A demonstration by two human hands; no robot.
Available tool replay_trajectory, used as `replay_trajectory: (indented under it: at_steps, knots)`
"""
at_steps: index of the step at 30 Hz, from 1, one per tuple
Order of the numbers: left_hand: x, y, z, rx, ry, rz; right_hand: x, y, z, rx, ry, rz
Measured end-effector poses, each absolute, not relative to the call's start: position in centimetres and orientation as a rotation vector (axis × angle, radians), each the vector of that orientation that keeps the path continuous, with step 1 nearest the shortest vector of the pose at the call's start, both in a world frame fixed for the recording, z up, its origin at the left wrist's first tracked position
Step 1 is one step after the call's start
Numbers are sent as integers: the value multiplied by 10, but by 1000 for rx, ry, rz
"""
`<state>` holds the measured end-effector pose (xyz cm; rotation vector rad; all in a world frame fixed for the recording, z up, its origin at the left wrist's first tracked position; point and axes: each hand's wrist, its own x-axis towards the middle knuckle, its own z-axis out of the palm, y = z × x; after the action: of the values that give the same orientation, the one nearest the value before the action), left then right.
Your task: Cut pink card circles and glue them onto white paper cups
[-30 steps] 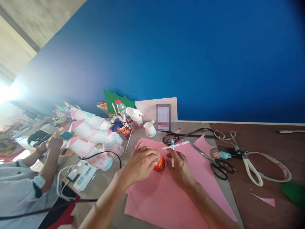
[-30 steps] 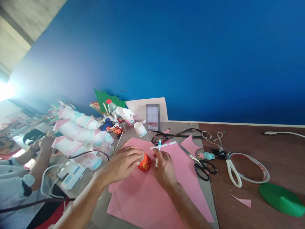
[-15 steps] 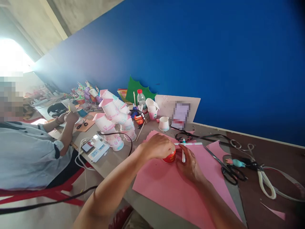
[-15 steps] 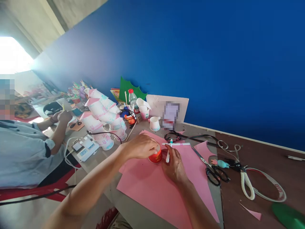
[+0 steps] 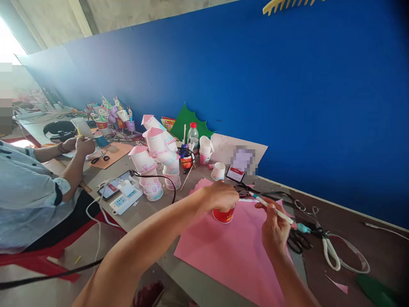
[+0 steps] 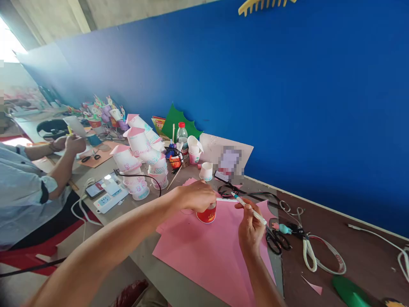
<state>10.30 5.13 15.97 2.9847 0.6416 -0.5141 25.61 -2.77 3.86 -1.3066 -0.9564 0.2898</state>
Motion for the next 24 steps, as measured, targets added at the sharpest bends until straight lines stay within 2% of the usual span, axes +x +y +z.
replay_trajectory:
  at_steps: [5, 9, 15, 24]
  knots:
    - [104, 59, 155, 3023, 581, -398, 252, -79, 61, -1385, -1237, 260]
    - [106, 62, 151, 3010, 580, -380, 221, -104, 45, -1323, -1570, 419]
    - [106, 63, 144, 3012, 526, -380, 171, -88, 19, -1325, -1728, 381]
    - [107, 66, 135, 3028, 486, -290, 153, -72, 9, -1452, -1787, 215]
